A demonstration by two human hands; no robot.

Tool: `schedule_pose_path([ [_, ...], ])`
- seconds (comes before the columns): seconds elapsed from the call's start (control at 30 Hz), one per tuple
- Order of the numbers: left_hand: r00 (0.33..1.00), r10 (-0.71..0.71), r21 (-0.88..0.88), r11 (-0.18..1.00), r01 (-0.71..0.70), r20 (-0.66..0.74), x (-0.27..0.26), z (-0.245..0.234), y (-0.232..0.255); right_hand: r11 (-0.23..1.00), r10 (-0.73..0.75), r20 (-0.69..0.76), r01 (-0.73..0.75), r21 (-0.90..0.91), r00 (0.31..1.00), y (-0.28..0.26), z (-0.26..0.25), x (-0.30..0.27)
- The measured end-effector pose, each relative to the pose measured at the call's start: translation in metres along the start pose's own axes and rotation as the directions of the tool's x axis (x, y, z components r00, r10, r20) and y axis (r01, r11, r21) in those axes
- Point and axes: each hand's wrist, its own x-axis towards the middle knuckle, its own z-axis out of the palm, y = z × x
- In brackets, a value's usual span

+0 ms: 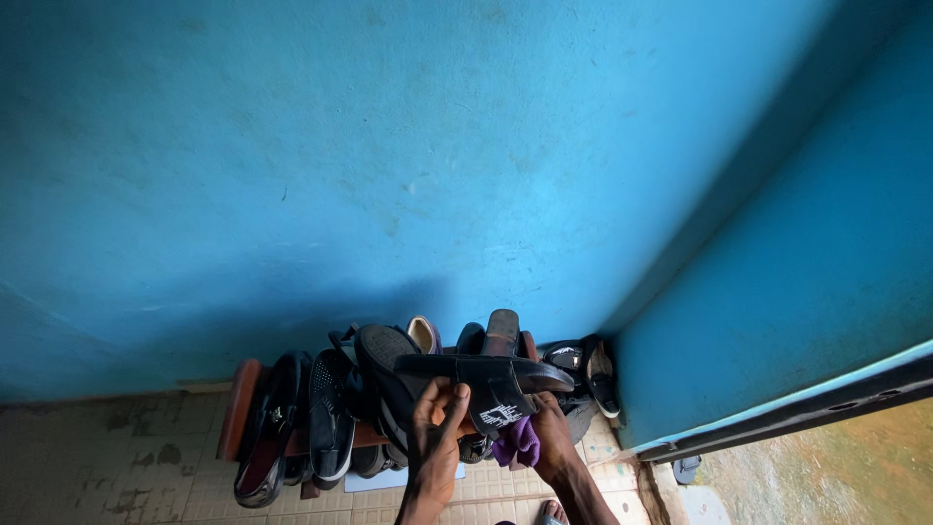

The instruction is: The person wipes multiple pairs of shoes on a wooden shoe rack using a purple cloth. They pick up each shoe one at a time, wipe the exterior surfaces, and place them back on the rack.

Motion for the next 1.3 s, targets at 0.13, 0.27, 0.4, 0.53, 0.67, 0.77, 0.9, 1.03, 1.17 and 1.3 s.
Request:
schedule_pose_path([
  [0.13,0.997,-0.055,-0.002,0.999,0.055,-0.046,0.000,0.008,0.000,1.000,-0.026,0.045,0.026,0.007,0.999,0.004,-0.010,0.006],
  [0.27,0.998,-0.061,0.052,0.997,0.059,0.030,0.004,0.013,0.008,0.996,-0.087,0.122,0.088,-0.002,0.989,-0.011,-0.001,-0.011],
  [0.4,0.977,-0.208,0.071,0.975,0.210,-0.040,0.004,0.014,0.010,0.988,-0.146,0.365,0.157,-0.001,0.919,-0.045,0.019,-0.043],
  [0.53,0.984,-0.138,0.043,0.990,0.134,0.110,0.003,0.019,0.006,0.984,-0.166,0.328,0.176,0.000,0.930,-0.059,0.017,-0.053],
  [0.67,0.968,-0.076,-0.218,0.967,0.130,0.241,0.002,0.031,0.002,0.971,-0.230,0.334,0.237,0.019,0.914,-0.060,-0.002,-0.040],
  [0.77,0.960,-0.048,-0.429,0.888,0.168,0.277,0.005,0.040,-0.007,0.972,-0.195,0.315,0.226,-0.065,0.929,-0.060,-0.012,-0.038],
  [0.9,0.969,-0.063,-0.589,0.784,0.198,0.241,0.017,0.048,-0.025,0.951,-0.116,0.283,0.188,-0.244,0.952,-0.070,-0.022,-0.045],
  [1.03,0.971,-0.040,-0.640,0.746,0.186,0.235,0.025,0.060,-0.041,0.873,-0.130,0.389,0.291,-0.391,0.912,-0.080,-0.030,-0.050],
  [1.17,0.978,-0.079,-0.652,0.735,0.187,0.191,0.031,0.084,-0.053,0.767,-0.103,0.355,0.302,-0.567,0.929,-0.091,-0.039,-0.045],
  [1.3,0.984,-0.101,-0.644,0.745,0.174,0.149,0.036,0.114,-0.063,0.746,-0.068,0.258,0.221,-0.628,0.964,-0.095,-0.052,-0.042],
])
